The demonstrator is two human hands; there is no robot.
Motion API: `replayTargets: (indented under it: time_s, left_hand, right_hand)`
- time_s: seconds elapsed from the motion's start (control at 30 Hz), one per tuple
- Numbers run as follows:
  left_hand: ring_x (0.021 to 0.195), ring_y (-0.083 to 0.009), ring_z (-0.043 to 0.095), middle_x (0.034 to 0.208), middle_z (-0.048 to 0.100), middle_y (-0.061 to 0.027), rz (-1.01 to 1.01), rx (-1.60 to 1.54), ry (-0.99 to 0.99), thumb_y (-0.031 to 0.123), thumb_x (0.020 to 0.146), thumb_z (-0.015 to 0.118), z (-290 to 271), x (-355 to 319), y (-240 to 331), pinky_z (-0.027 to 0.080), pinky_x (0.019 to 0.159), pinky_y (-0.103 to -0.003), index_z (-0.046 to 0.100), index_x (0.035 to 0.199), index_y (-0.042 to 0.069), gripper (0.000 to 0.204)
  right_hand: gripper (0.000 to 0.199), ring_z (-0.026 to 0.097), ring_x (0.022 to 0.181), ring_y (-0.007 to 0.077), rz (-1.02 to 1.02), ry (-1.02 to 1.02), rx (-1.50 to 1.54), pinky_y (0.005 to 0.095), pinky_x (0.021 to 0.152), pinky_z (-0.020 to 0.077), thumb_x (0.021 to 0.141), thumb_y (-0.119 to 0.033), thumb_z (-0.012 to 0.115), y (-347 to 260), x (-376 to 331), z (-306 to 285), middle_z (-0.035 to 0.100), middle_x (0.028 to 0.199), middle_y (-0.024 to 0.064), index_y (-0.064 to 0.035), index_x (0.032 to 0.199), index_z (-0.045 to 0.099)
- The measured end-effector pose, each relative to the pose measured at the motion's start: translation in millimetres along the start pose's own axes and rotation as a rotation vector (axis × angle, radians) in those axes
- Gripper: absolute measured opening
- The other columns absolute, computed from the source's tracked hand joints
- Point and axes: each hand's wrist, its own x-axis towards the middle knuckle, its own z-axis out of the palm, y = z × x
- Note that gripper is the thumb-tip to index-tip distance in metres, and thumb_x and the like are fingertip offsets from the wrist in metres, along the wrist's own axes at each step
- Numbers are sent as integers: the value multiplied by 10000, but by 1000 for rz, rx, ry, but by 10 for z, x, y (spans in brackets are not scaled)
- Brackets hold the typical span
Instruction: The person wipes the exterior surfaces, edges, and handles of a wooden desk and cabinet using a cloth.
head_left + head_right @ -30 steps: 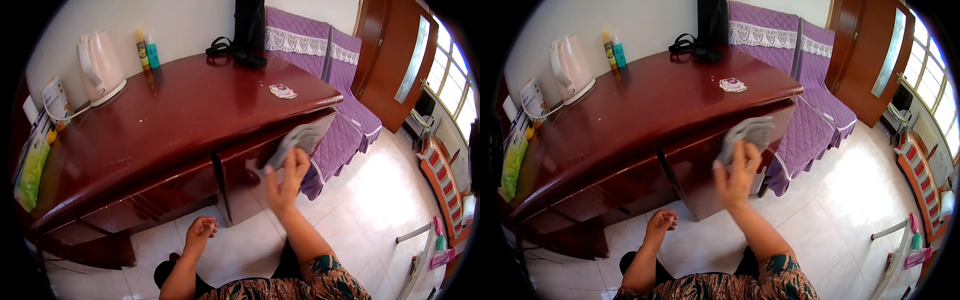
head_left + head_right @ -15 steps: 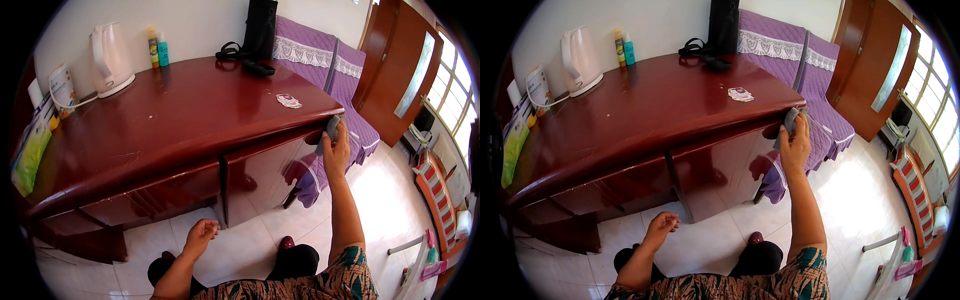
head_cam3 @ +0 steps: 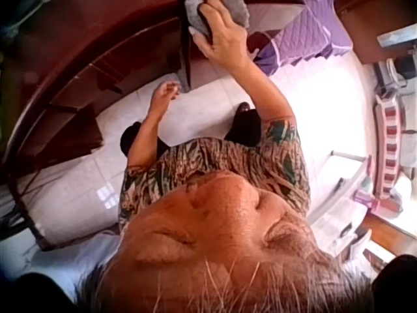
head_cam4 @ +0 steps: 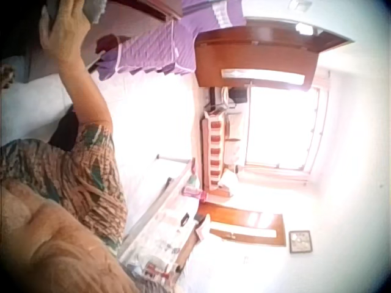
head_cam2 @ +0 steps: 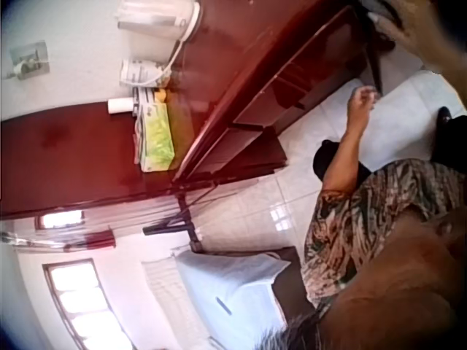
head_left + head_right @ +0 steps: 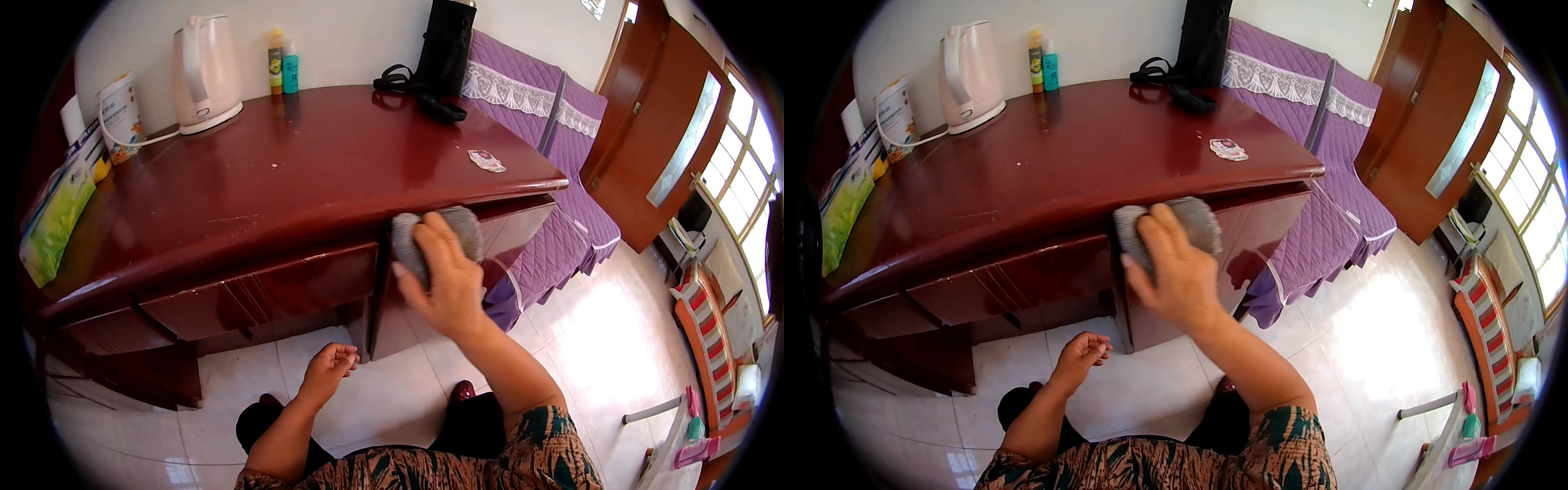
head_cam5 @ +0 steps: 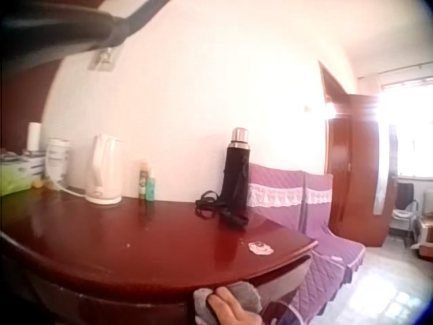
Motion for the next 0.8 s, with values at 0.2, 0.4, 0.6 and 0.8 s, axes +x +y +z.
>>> replayTargets:
  time_s: [0.2,0.4,0.6,0.8]
  left_hand:
    - [877,-110,607,1014,652,-44,-13,-11,27,148,962,570,17,56,-25,493,791,-252,576,1133,27,210]
    - [877,-120,610,1014,656,-48,-22,46,47,147,960,572,13,22,13,493,784,-255,580,1125,24,206]
    - [889,-125,602,1024,647,-56,-30,41,18,134,962,570,44,12,24,489,790,-254,578,1137,21,208]
    - [903,-129,595,1039,639,-52,-6,41,-15,145,974,562,63,30,22,485,803,-265,577,1142,40,199]
  right_hand:
    - [514,657,757,261,-124,3,-81,328,652,530,709,-151,724,-74,-24,108,585,1262,118,-76,1200,595]
    - [476,662,946,336,15,86,-187,369,782,544,793,-127,693,483,-152,-177,566,1302,182,-50,1249,578]
    - [442,547,1193,384,188,157,-297,404,947,470,904,-110,590,1207,-247,-584,521,1363,184,-46,1331,497]
    - [613,379,1351,409,324,253,-323,407,1065,374,928,-123,558,1235,-420,-386,295,1519,237,15,1463,292]
